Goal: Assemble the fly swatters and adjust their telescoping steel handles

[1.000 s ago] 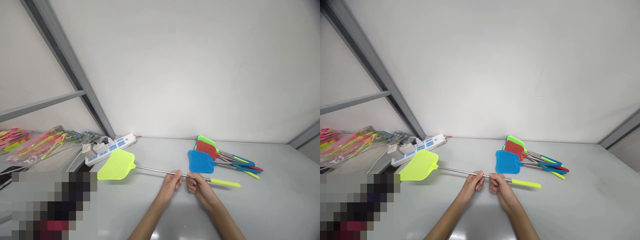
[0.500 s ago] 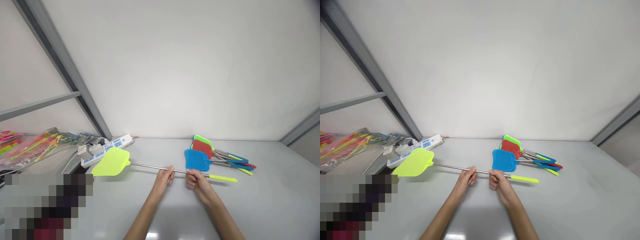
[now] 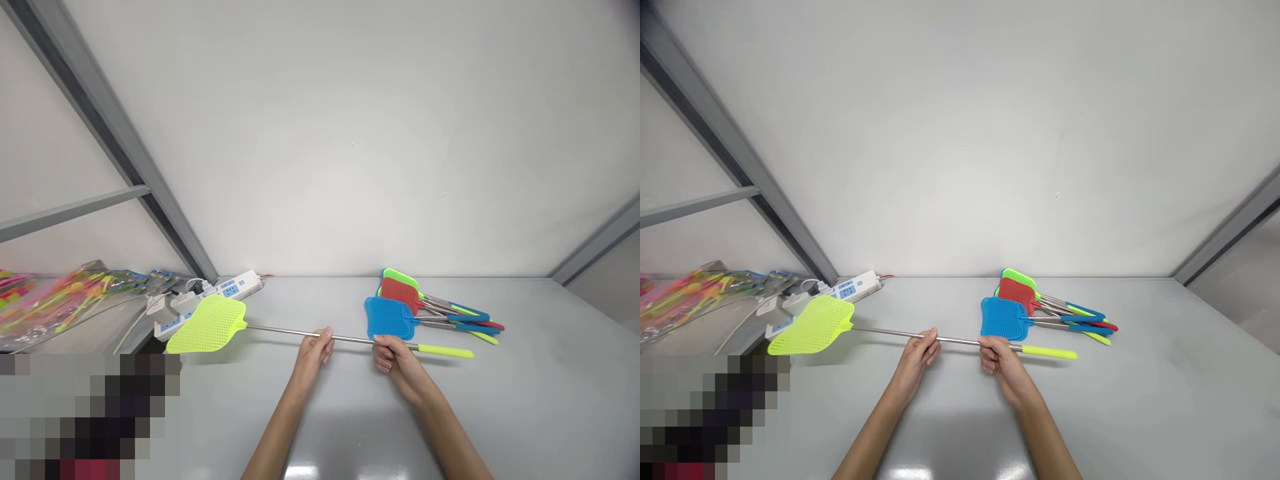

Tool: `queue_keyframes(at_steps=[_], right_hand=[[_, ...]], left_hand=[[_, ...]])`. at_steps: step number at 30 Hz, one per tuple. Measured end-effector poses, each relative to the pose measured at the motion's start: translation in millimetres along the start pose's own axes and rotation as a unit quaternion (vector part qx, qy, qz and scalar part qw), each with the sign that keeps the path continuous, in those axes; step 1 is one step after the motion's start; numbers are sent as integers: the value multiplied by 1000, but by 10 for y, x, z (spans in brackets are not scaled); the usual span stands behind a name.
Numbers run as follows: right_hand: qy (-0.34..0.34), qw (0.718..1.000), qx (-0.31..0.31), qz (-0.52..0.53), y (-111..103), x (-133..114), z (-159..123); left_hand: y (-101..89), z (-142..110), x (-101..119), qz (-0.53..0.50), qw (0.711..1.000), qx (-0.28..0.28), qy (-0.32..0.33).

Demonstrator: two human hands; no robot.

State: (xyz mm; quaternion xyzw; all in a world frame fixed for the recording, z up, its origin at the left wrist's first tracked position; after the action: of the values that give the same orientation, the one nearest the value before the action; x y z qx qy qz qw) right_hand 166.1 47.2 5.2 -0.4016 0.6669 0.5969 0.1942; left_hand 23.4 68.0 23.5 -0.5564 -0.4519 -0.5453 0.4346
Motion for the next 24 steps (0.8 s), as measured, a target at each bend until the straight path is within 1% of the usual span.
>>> queue_keyframes(at_steps=[7, 14, 19, 24], right_hand=[[0, 1000, -10, -11, 9, -10, 6], [-4, 1000, -5, -24, -3, -36, -7], [-1, 1000, -6, -16, -10, 39, -8], [16, 999, -36, 2, 97, 131, -35]], left_hand=[[-63, -10, 23, 8, 1000, 10, 11], [-83, -17, 37, 29, 1000, 12, 1], [-107, -12, 5, 25, 1000, 18, -3], [-146, 1, -46, 18, 999, 48, 12]])
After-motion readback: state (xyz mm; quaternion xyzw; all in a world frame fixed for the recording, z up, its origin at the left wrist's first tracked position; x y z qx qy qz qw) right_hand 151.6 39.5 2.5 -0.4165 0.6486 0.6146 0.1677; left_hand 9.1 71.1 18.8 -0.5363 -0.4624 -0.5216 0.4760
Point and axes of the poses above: each hand's wrist, its own z-axis towards the middle knuckle, its own y-axis out of the palm, x = y × z, the point moved 7 cm from there along z, towards the middle knuckle, and after that the axes turned 7 degrees about z, right-handed, at the moved point
